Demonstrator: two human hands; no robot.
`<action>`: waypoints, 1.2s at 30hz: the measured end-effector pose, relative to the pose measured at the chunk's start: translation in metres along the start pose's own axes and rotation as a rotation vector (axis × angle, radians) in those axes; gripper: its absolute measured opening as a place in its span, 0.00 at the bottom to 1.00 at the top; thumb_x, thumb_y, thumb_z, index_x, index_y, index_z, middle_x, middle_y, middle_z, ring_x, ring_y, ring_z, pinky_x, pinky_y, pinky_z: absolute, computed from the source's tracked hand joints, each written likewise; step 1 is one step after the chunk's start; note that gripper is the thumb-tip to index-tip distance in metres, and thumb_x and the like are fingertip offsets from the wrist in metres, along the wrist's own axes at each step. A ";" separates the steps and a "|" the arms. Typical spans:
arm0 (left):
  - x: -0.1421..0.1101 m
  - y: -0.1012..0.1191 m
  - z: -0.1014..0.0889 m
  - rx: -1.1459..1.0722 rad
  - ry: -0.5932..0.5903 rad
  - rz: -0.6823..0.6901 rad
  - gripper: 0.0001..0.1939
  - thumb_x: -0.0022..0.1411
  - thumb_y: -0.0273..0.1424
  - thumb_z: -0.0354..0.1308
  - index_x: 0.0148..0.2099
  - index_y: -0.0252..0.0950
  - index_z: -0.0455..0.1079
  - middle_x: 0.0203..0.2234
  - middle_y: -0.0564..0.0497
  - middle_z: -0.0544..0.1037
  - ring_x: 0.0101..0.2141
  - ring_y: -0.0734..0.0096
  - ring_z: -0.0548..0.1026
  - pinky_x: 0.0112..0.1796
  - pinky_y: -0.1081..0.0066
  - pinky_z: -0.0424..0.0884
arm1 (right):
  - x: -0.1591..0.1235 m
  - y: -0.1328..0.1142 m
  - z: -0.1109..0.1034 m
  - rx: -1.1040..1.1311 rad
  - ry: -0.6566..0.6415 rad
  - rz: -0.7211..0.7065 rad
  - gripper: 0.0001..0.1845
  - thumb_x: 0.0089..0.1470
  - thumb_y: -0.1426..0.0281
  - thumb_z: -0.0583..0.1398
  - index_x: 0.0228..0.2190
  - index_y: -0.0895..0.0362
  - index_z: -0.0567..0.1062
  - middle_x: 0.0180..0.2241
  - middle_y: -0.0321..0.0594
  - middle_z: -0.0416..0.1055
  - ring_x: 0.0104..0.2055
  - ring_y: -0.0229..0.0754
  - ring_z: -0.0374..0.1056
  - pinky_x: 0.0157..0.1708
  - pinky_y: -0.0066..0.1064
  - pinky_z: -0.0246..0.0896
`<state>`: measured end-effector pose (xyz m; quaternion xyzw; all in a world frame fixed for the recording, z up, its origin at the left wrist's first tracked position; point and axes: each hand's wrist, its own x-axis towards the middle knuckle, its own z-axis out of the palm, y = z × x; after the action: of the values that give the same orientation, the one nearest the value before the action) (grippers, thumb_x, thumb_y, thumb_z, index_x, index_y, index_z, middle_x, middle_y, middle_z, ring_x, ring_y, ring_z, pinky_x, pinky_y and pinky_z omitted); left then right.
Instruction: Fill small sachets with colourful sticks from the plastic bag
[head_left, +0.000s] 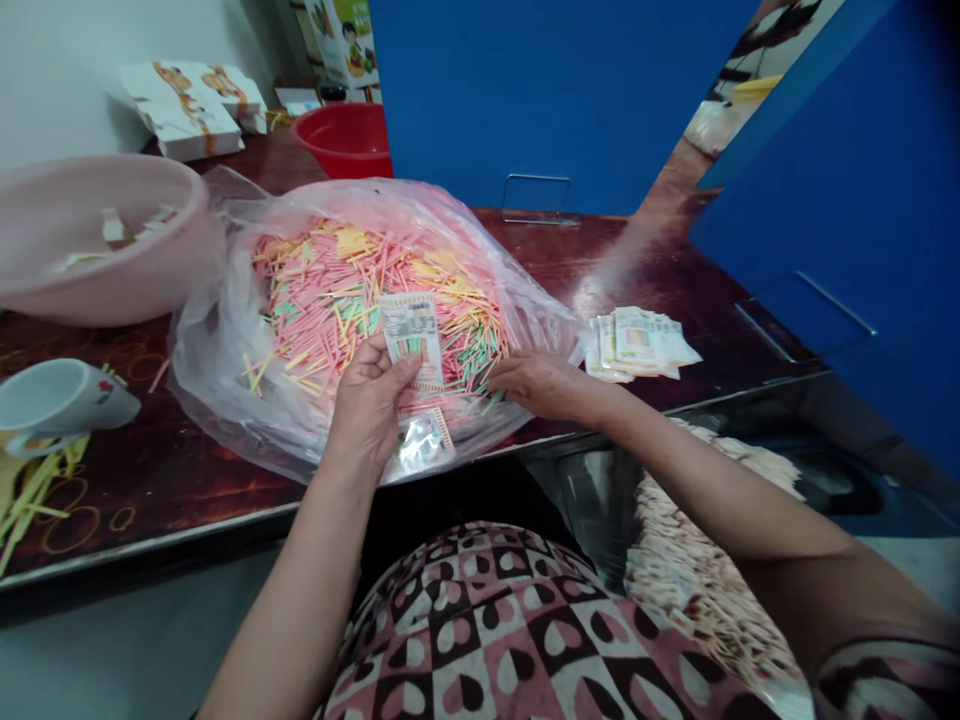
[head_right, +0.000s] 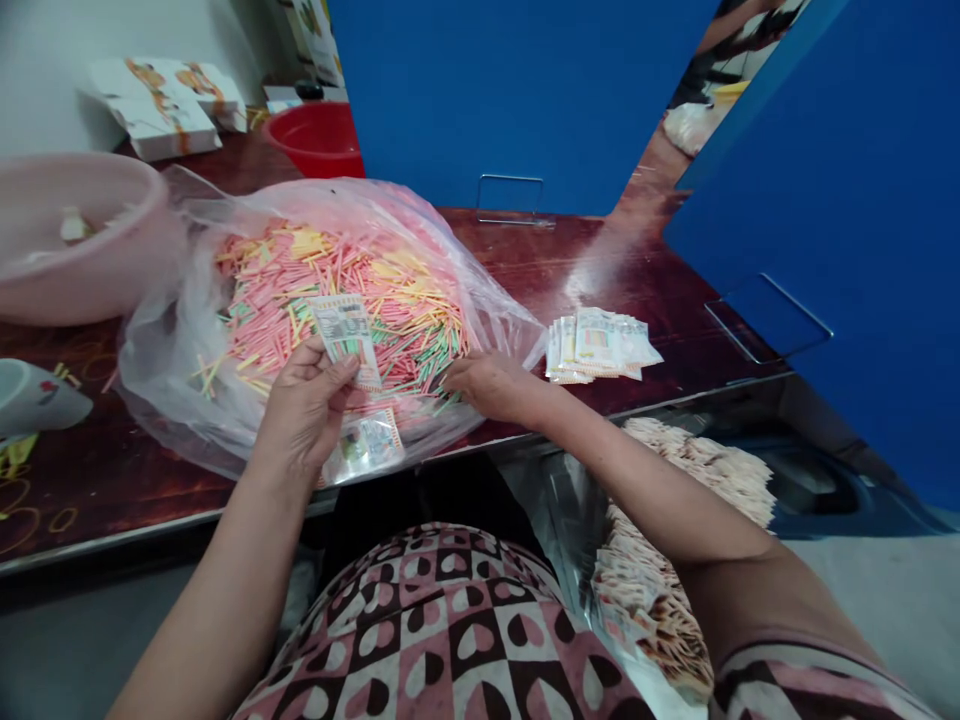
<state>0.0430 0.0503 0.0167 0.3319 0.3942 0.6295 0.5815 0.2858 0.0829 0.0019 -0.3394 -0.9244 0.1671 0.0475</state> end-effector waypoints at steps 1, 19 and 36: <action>-0.001 0.000 -0.001 -0.018 0.003 -0.028 0.24 0.39 0.32 0.82 0.39 0.37 0.77 0.33 0.55 0.83 0.30 0.75 0.77 0.32 0.77 0.74 | 0.000 -0.003 0.001 -0.074 -0.033 0.011 0.14 0.61 0.80 0.58 0.42 0.59 0.82 0.48 0.48 0.79 0.50 0.45 0.72 0.52 0.36 0.61; -0.023 -0.008 -0.010 0.214 0.043 -0.003 0.21 0.45 0.44 0.78 0.36 0.38 0.79 0.28 0.55 0.81 0.28 0.73 0.76 0.32 0.74 0.72 | 0.007 -0.010 -0.029 0.032 0.691 -0.096 0.12 0.68 0.68 0.59 0.41 0.53 0.84 0.34 0.39 0.77 0.37 0.40 0.70 0.38 0.33 0.62; -0.024 -0.017 -0.015 0.460 -0.078 0.128 0.13 0.58 0.39 0.70 0.42 0.39 0.84 0.38 0.50 0.85 0.41 0.65 0.79 0.48 0.69 0.71 | 0.010 -0.047 -0.042 -0.255 0.608 -0.069 0.18 0.67 0.76 0.53 0.41 0.49 0.82 0.35 0.40 0.72 0.40 0.45 0.61 0.48 0.42 0.54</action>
<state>0.0400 0.0248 -0.0041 0.5038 0.4827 0.5455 0.4644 0.2577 0.0673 0.0570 -0.3456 -0.8923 -0.0606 0.2841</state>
